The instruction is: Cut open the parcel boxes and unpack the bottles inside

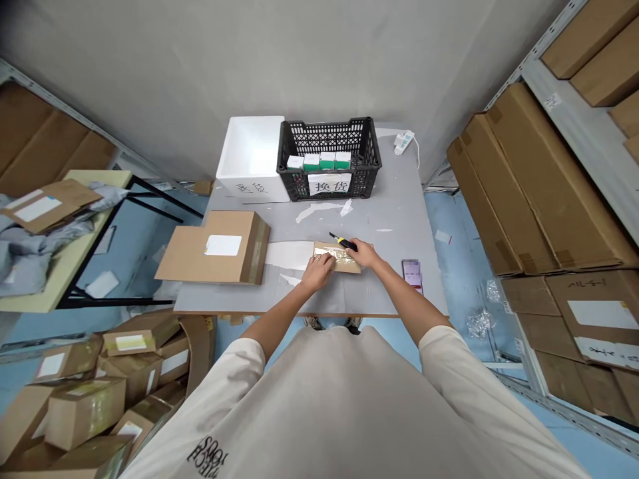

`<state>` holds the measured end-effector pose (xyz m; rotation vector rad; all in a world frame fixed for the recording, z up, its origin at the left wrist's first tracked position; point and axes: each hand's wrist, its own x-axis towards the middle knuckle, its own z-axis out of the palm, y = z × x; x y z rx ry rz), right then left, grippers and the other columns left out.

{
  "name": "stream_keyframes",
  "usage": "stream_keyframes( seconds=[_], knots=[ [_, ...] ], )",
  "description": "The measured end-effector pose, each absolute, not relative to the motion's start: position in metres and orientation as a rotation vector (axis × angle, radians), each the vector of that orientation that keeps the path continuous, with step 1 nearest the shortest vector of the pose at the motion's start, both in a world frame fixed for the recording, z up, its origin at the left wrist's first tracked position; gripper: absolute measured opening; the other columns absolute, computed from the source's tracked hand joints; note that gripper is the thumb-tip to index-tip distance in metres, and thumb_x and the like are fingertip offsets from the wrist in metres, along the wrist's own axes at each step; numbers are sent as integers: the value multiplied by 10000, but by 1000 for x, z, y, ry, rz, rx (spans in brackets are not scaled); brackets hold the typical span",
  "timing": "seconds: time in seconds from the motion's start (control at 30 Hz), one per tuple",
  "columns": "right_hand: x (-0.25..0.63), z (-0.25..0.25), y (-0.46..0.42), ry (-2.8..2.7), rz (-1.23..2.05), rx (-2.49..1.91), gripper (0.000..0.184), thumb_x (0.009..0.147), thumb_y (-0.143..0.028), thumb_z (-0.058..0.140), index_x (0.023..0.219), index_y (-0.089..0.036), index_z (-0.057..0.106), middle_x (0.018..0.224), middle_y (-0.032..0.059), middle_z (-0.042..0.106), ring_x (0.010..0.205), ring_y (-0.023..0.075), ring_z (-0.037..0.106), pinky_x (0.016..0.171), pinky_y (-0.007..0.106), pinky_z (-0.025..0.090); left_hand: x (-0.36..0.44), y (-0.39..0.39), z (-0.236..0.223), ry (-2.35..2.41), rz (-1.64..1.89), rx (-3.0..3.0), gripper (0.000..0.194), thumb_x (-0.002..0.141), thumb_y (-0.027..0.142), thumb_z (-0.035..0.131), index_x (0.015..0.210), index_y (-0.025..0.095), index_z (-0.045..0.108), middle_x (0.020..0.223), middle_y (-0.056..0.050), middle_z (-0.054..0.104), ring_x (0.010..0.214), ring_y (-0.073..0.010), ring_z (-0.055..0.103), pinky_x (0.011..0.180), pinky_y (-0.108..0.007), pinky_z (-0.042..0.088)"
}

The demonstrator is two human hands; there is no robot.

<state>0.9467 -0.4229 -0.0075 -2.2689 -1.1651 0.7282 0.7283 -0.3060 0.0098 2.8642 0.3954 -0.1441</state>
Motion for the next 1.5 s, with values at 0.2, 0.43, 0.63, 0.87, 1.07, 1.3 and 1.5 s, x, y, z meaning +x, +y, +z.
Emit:
stream_keyframes(
  seconds=[0.2,0.43,0.63,0.87,1.07,1.3,1.5],
  knots=[
    [942,-15,-444,-1112,744,-2314,389,970,-496,562,1258,-240,614,1155,89,763,1055,290,705,956,410,515,735,-292,6,635,-130,2815,416,997,159,442,1409,209,474,1350,-157,577,1248,-293,538,1033,-421,393],
    [918,-15,-462,-945,867,-2150,358,993,-518,544,1238,-257,547,1017,49,768,872,242,728,785,356,576,749,-280,6,670,-162,2705,331,1050,261,366,1311,196,559,1210,-140,669,1164,-285,606,1025,-413,417],
    [911,-15,-464,-747,1128,-1950,361,976,-562,574,1151,-251,523,961,31,757,874,224,749,768,340,587,766,-294,8,688,-112,2648,507,1016,416,470,1463,175,469,1356,-167,597,1247,-308,575,1062,-411,426],
    [917,-15,-452,-680,913,-2059,432,923,-620,575,1109,-235,515,1063,72,714,910,213,711,838,361,571,775,-315,9,744,-142,2672,792,892,539,661,1531,176,367,1637,-218,305,1508,-381,284,1212,-553,244],
    [945,-12,-451,-669,736,-2084,356,949,-550,533,1124,-240,543,1208,87,687,1090,215,648,962,362,524,765,-313,8,626,-201,2743,846,819,282,727,1550,202,308,1541,-194,394,1433,-356,357,1165,-517,284],
    [932,-14,-451,-536,893,-1889,387,902,-587,623,1035,-237,524,923,22,718,945,210,686,924,351,524,757,-282,8,427,-297,2830,856,750,25,657,1508,242,325,1572,-155,375,1474,-315,329,1177,-502,243],
    [914,-11,-456,-424,1125,-1693,348,907,-493,713,1025,-242,503,917,53,757,913,218,741,911,367,556,753,-281,6,291,-222,2848,529,900,269,652,1392,230,462,1387,-140,524,1329,-312,477,1107,-444,335]
  ],
)
